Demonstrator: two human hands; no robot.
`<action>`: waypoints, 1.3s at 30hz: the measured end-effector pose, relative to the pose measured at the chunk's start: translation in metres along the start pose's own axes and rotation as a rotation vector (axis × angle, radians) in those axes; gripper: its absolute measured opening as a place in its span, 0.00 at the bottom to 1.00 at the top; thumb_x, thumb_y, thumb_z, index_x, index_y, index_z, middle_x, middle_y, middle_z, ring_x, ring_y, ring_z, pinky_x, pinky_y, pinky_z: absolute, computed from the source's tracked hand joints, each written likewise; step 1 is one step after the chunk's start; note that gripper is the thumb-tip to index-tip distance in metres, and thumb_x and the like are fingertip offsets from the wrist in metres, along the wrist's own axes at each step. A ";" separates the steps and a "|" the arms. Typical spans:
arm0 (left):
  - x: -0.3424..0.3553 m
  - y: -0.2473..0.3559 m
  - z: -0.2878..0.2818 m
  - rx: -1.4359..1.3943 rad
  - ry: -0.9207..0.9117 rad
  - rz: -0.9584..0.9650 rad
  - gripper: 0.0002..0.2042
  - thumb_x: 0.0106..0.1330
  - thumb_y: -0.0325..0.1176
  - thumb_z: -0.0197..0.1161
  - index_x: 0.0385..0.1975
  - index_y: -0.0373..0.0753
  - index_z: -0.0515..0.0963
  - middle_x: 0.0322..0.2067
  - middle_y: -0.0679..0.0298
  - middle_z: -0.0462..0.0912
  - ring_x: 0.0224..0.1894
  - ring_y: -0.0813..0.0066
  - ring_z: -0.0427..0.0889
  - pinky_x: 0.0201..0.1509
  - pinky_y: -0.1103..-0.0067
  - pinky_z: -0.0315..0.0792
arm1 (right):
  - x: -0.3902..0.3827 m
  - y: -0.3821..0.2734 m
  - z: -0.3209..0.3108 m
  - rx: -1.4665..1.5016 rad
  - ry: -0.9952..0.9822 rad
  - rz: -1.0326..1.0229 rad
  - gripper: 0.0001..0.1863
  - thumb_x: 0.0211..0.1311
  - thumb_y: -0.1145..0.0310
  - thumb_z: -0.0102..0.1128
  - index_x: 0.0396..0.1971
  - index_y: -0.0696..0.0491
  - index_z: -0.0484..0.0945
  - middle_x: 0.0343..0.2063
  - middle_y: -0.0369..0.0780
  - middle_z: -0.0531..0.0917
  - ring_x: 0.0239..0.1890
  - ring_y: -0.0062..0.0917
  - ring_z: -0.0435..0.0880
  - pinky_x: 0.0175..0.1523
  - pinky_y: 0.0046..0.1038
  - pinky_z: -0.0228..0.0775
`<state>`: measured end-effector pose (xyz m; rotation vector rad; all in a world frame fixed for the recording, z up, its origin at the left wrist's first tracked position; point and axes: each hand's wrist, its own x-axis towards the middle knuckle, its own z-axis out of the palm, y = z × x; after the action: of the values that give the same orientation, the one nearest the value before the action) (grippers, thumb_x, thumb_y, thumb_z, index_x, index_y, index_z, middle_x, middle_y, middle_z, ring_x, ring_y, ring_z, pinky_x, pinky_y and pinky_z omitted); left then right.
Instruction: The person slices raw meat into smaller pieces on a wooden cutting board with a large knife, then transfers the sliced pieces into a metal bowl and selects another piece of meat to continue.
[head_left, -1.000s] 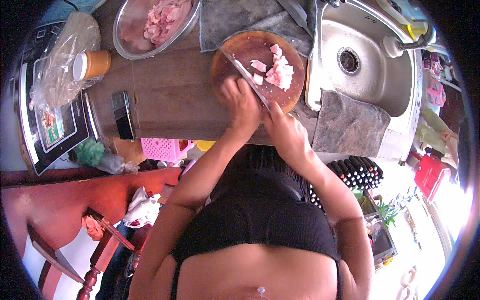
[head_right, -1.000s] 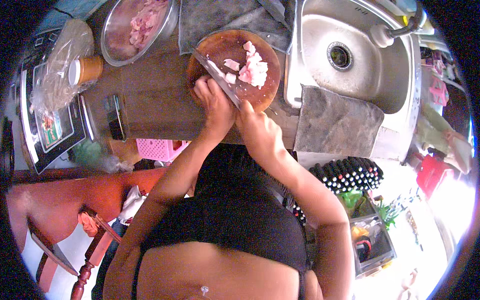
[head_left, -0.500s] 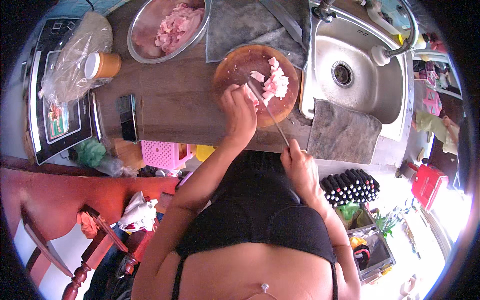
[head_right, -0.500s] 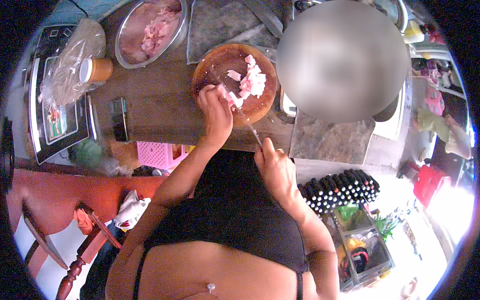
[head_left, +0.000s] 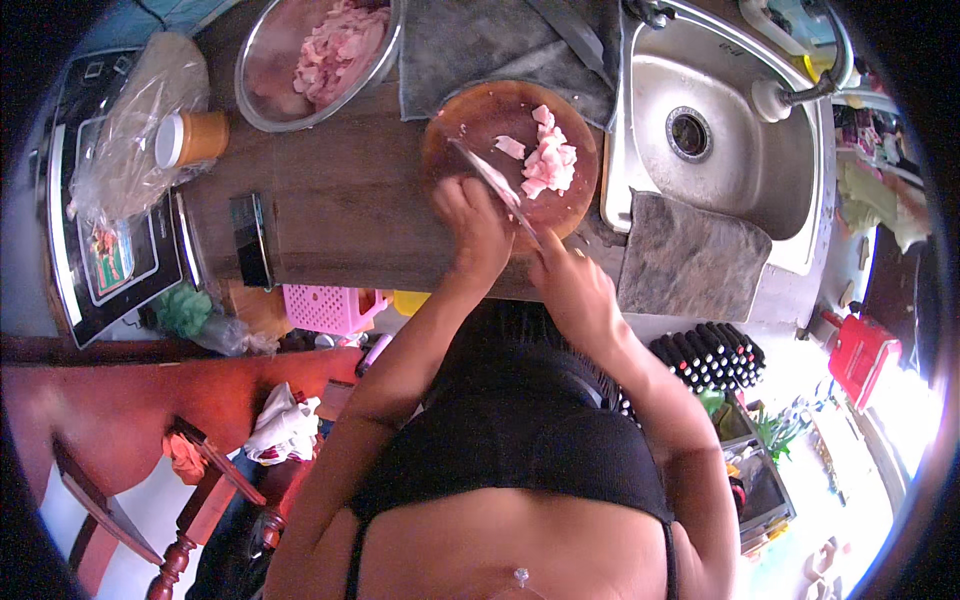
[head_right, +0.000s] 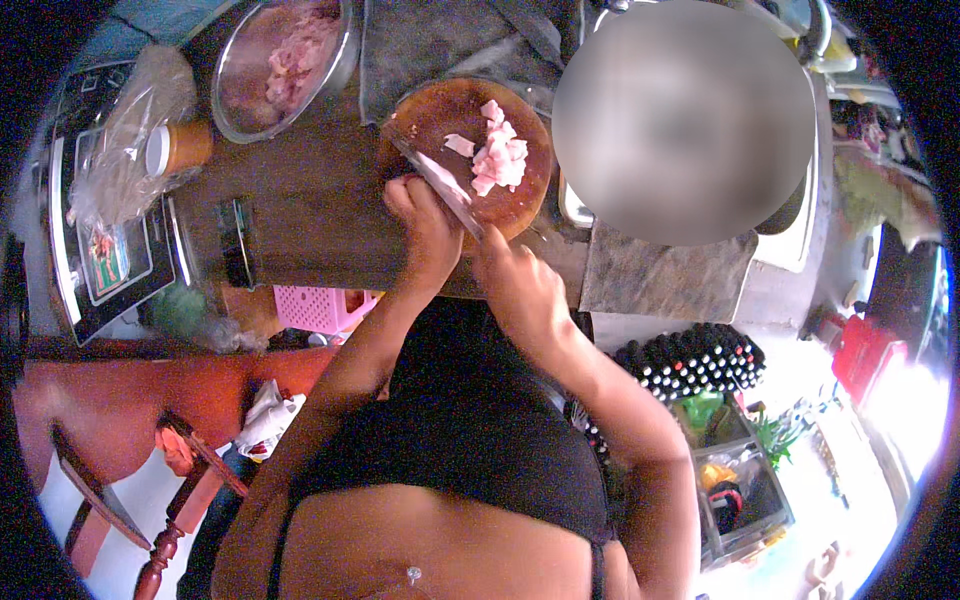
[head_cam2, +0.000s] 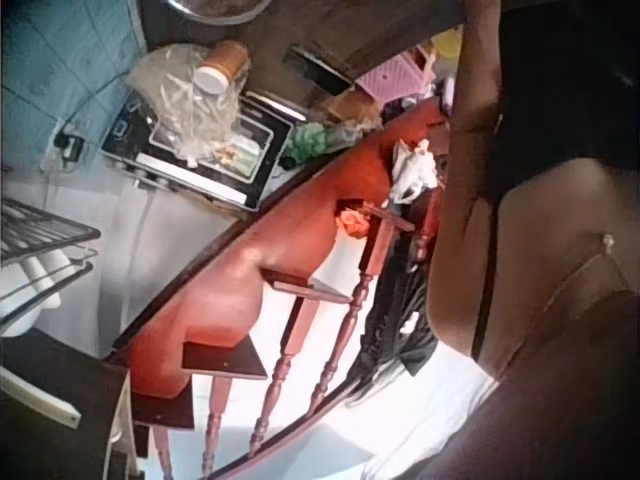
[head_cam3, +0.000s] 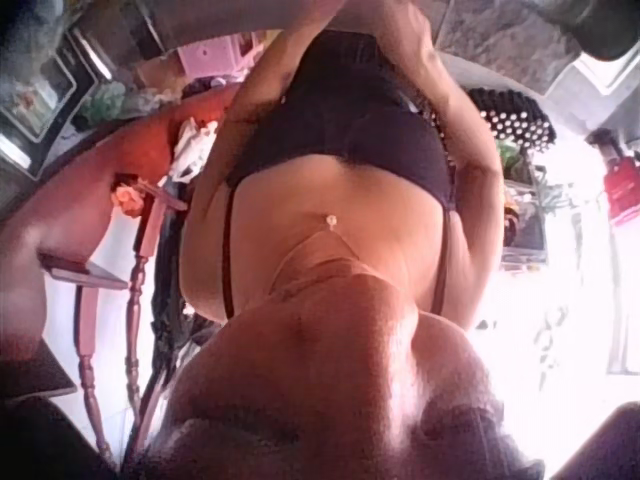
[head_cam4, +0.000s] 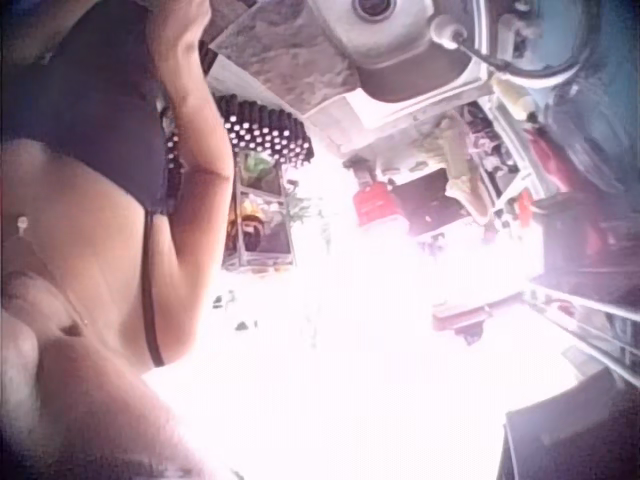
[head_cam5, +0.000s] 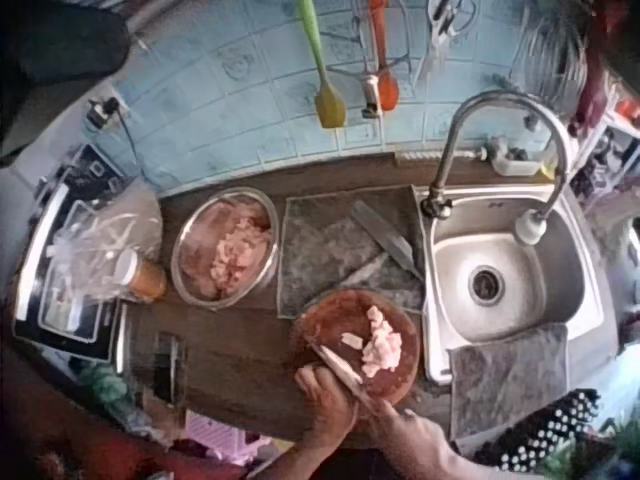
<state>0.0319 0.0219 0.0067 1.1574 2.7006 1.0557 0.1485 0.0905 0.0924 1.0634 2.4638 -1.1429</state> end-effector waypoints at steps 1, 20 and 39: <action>-0.001 0.000 0.004 0.001 0.031 -0.033 0.19 0.44 0.23 0.63 0.35 0.30 0.62 0.42 0.47 0.62 0.46 0.47 0.61 0.50 0.59 0.56 | 0.015 -0.006 0.003 0.003 0.001 0.018 0.11 0.60 0.63 0.49 0.41 0.51 0.68 0.21 0.54 0.78 0.25 0.50 0.78 0.28 0.48 0.70; -0.001 0.001 -0.003 0.030 0.001 0.012 0.23 0.49 0.32 0.64 0.37 0.29 0.59 0.41 0.46 0.58 0.46 0.48 0.59 0.51 0.60 0.54 | 0.006 0.010 0.013 -0.123 -0.024 0.002 0.10 0.60 0.63 0.49 0.37 0.50 0.64 0.20 0.51 0.79 0.24 0.46 0.80 0.25 0.45 0.73; -0.004 0.006 -0.008 -0.007 0.104 0.027 0.13 0.56 0.23 0.53 0.40 0.31 0.64 0.45 0.45 0.64 0.48 0.46 0.63 0.53 0.59 0.57 | -0.041 0.029 -0.001 -0.071 0.044 -0.057 0.11 0.62 0.59 0.48 0.31 0.51 0.64 0.18 0.52 0.77 0.20 0.49 0.78 0.22 0.48 0.69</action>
<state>0.0362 0.0174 0.0158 1.1731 2.7638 1.1590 0.1975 0.0826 0.0961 1.0152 2.5642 -1.0507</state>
